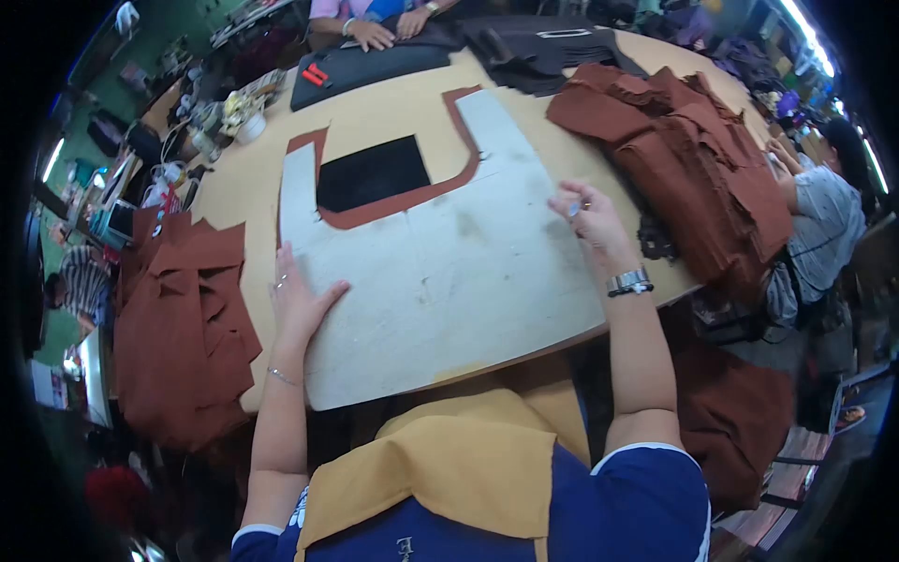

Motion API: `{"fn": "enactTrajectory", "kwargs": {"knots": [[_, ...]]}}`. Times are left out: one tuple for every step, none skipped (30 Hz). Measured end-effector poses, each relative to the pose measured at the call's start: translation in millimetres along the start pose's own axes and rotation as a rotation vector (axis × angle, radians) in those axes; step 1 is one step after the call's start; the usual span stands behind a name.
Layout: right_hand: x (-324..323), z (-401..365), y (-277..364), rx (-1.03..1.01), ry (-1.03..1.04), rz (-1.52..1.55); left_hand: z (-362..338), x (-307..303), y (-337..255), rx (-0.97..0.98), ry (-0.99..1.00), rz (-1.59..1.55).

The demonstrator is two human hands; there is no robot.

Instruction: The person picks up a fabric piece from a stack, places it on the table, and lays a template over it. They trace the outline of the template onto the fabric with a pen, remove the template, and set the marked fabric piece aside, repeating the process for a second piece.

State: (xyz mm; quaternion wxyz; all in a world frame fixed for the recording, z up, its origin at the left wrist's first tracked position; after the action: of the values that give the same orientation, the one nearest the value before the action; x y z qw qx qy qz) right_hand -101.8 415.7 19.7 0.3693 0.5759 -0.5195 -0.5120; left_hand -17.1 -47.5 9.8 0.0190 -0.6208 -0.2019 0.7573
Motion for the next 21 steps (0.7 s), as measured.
{"fn": "enactTrajectory", "kwargs": {"knots": [[4,-4,6,-0.042,0.064,-0.018,0,1,2,-0.002,-0.004,-0.02],[12,-10,10,-0.08,0.128,-0.036,-1,1,1,0.002,-0.004,-0.014],[17,-15,13,-0.116,0.196,-0.055,-2,0,1,0.004,-0.003,-0.007],[12,-18,17,-0.2,0.16,-0.068,-1,0,3,0.001,0.001,0.003],[8,-22,20,-0.283,0.13,-0.082,3,4,9,-0.013,-0.009,-0.057],[4,-25,25,-0.367,0.105,-0.096,8,12,20,-0.032,-0.021,-0.116],[-10,-31,36,-0.418,0.01,-0.152,10,17,27,-0.058,-0.033,-0.173],[-28,-43,53,-0.466,-0.078,-0.207,10,20,28,-0.044,-0.024,-0.164],[-45,-54,69,-0.514,-0.162,-0.259,10,21,28,-0.033,-0.016,-0.153],[-66,-62,78,-0.518,-0.244,-0.243,11,20,29,-0.024,-0.009,-0.142],[-88,-67,85,-0.522,-0.324,-0.225,11,18,28,-0.026,-0.02,-0.114],[-112,-67,86,-0.502,-0.37,-0.091,11,15,27,-0.031,-0.03,-0.086],[-136,-66,84,-0.476,-0.413,0.041,9,14,26,-0.038,-0.038,-0.058],[-160,-69,86,-0.471,-0.492,0.063,9,13,32,-0.122,-0.103,0.045],[-185,-69,85,-0.463,-0.57,0.086,10,12,38,-0.185,-0.1,0.091],[-217,-59,75,-0.47,-0.595,0.127,12,10,44,-0.249,-0.095,0.139],[-251,-44,62,-0.477,-0.62,0.169,13,8,49,-0.314,-0.089,0.185],[-280,-45,69,-0.727,-0.751,-0.196,14,6,49,-0.315,-0.11,0.175],[-273,-56,80,-0.873,-0.854,-0.414,12,2,44,-0.303,-0.124,0.168],[-253,-74,96,-1.007,-0.994,-0.63,10,-5,36,-0.293,-0.141,0.16],[-238,-88,101,-1.038,-1.123,-0.687,10,-10,32,-0.287,-0.159,0.151]]}}
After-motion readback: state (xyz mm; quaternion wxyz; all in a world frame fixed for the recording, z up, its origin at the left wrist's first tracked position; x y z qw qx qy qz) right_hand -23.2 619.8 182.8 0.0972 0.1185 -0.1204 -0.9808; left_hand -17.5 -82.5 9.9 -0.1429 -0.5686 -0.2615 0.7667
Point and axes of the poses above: each hand's wrist, its own z-axis towards the middle knuckle, its own x-axis out of the palm, y = z × x, the point moved 8 cm from there along z, towards the middle knuckle, and after that the axes turned 4 degrees about -y, right-handed, at the moved point
